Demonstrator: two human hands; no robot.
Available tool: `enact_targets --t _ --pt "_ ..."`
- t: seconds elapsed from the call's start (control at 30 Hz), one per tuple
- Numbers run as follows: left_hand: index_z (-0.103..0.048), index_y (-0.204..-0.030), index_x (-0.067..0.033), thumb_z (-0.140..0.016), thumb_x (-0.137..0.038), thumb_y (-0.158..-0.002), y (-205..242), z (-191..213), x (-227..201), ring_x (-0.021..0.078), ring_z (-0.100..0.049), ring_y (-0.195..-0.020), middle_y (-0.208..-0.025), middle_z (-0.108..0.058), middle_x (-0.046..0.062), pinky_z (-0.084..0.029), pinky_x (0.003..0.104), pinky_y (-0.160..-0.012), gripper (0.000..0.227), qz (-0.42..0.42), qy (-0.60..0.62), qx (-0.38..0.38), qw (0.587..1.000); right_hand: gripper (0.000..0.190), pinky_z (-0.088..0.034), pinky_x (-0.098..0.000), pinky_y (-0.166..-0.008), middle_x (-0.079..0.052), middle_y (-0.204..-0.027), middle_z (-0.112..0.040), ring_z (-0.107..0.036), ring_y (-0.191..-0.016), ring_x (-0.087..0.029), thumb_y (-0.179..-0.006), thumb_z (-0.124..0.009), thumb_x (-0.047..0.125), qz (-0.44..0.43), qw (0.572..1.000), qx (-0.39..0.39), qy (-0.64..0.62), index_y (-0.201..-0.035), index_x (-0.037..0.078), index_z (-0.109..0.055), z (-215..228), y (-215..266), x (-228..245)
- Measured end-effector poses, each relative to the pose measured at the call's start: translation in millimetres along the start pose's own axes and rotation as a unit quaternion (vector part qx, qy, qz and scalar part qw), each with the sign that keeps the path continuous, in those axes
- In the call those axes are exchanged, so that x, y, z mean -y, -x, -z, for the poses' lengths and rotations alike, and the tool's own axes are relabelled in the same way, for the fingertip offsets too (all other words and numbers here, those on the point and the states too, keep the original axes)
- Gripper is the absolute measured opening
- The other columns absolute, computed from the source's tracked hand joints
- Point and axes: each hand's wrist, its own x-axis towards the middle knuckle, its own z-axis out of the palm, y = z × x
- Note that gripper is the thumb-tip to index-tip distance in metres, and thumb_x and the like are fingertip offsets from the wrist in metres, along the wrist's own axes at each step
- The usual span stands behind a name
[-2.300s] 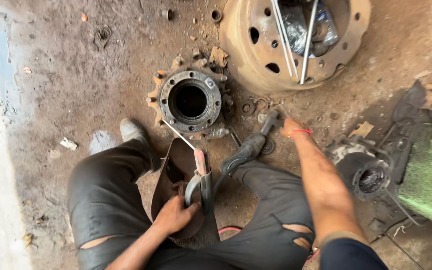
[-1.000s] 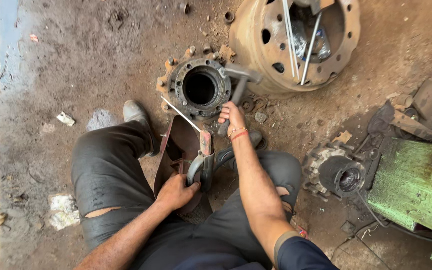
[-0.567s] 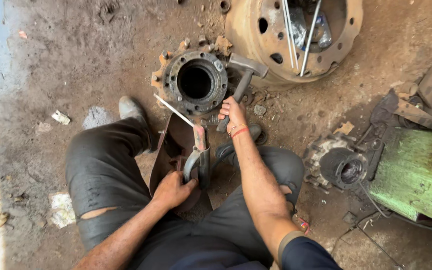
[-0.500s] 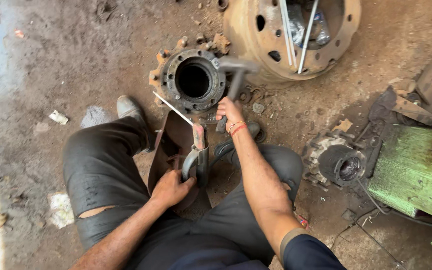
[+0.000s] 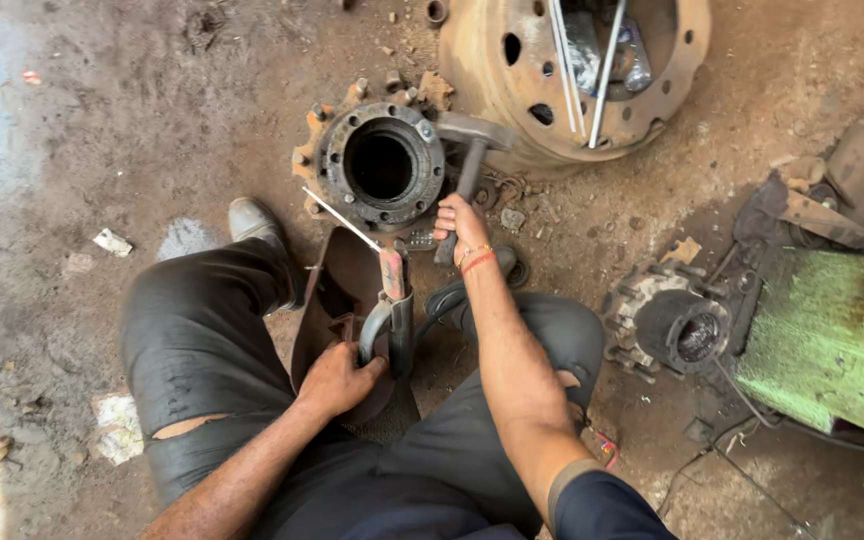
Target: The person welds components of a large metal mechanical assembly and then uses a hammer to strike a metal part.
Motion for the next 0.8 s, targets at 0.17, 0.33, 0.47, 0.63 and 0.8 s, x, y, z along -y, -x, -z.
enact_targets --t 0.17,0.33,0.47,0.63,0.8 --pt "-0.077 -0.104 0.0014 -0.071 -0.045 -0.084 2 -3 2 0.0347 -0.074 -0.099 -0.1 -0.075 0.025 -0.056 0.044 -0.092 0.051 0.009 0.001 0.011 1.0 0.023 -0.032 -0.0295 -0.044 0.005 -0.061 -0.038 -0.035 -0.046 -0.008 -0.088 -0.06 0.007 -0.024 0.997 -0.037 0.067 -0.072 0.013 -0.044 10 4 -6" --pt "-0.076 -0.104 0.0015 -0.073 -0.044 -0.083 -1 0 0 0.0376 -0.07 -0.102 -0.103 -0.072 0.025 -0.053 0.046 -0.091 0.05 -0.026 -0.005 -0.025 0.999 0.02 -0.029 -0.027 -0.043 0.008 -0.06 -0.033 -0.032 -0.046 -0.005 -0.091 -0.059 0.013 -0.007 1.0 -0.015 -0.013 -0.074 0.014 -0.047 6 -13 -2" --pt "-0.076 -0.107 -0.0012 -0.071 -0.046 -0.084 4 -7 6 0.0356 -0.073 -0.103 -0.104 -0.075 0.025 -0.055 0.044 -0.095 0.051 0.008 -0.008 0.011 1.0 0.023 -0.03 -0.0281 -0.045 0.008 -0.061 -0.036 -0.033 -0.047 -0.006 -0.089 -0.059 0.009 -0.039 0.998 -0.015 0.04 -0.072 0.015 -0.044 23 -7 -15" --pt "-0.074 -0.106 0.0018 -0.073 -0.046 -0.084 -2 -3 2 0.038 -0.069 -0.105 -0.11 -0.07 0.026 -0.053 0.047 -0.093 0.053 -0.013 -0.018 -0.013 1.0 0.028 -0.03 -0.0267 -0.043 0.009 -0.059 -0.035 -0.033 -0.045 -0.005 -0.09 -0.06 0.013 -0.026 1.0 0.011 -0.015 -0.071 0.019 -0.04 16 -16 -6" --pt "-0.075 -0.109 0.0006 -0.069 -0.048 -0.087 1 -7 0 0.0354 -0.072 -0.106 -0.109 -0.074 0.025 -0.055 0.043 -0.097 0.054 0.011 -0.028 0.029 0.999 0.029 -0.032 -0.0291 -0.043 0.008 -0.059 -0.037 -0.034 -0.045 -0.006 -0.088 -0.062 0.009 -0.037 0.997 0.015 0.063 -0.072 0.018 -0.04 11 6 -15"
